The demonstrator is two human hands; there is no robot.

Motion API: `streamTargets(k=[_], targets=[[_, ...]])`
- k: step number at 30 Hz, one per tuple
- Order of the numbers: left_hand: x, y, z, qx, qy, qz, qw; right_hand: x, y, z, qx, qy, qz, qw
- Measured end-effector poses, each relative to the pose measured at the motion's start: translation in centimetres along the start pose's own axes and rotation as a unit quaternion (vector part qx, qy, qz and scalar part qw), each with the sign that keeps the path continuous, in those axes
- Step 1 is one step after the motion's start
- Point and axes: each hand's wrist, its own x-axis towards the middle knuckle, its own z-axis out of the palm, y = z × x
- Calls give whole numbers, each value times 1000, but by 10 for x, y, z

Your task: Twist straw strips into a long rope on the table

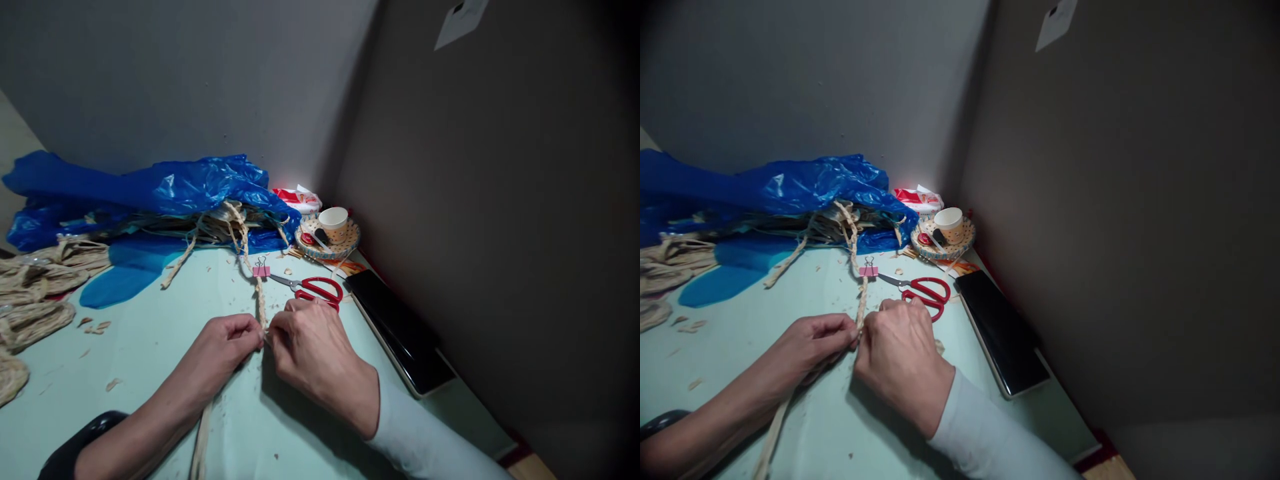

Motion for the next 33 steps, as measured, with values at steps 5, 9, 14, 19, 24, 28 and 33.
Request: streamTargets(k=[5, 9, 14, 19, 24, 28, 33], targets=[[-3, -1, 1, -7, 3, 14, 1000, -9, -13, 12, -84, 51, -79, 992], [-6, 0, 0, -44, -11, -16, 999, -16, -23, 22, -163, 66, -148, 973], [-3, -6, -5, -120, -60, -84, 987, -21, -29, 31, -180, 110, -181, 961], [-3, -7, -10, -127, -74, -72, 986, -27, -34, 33, -158, 119, -157, 968], [-8, 1, -12, -159, -72, -65, 982, -16, -17, 0, 52, 28, -50, 997], [-12, 6, -13, -172, -70, -50, 981, -1, 0, -12, 168, 32, 10, 985], [-12, 8, -12, -155, -76, -35, 984, 4, 3, 7, 311, -68, 42, 947]])
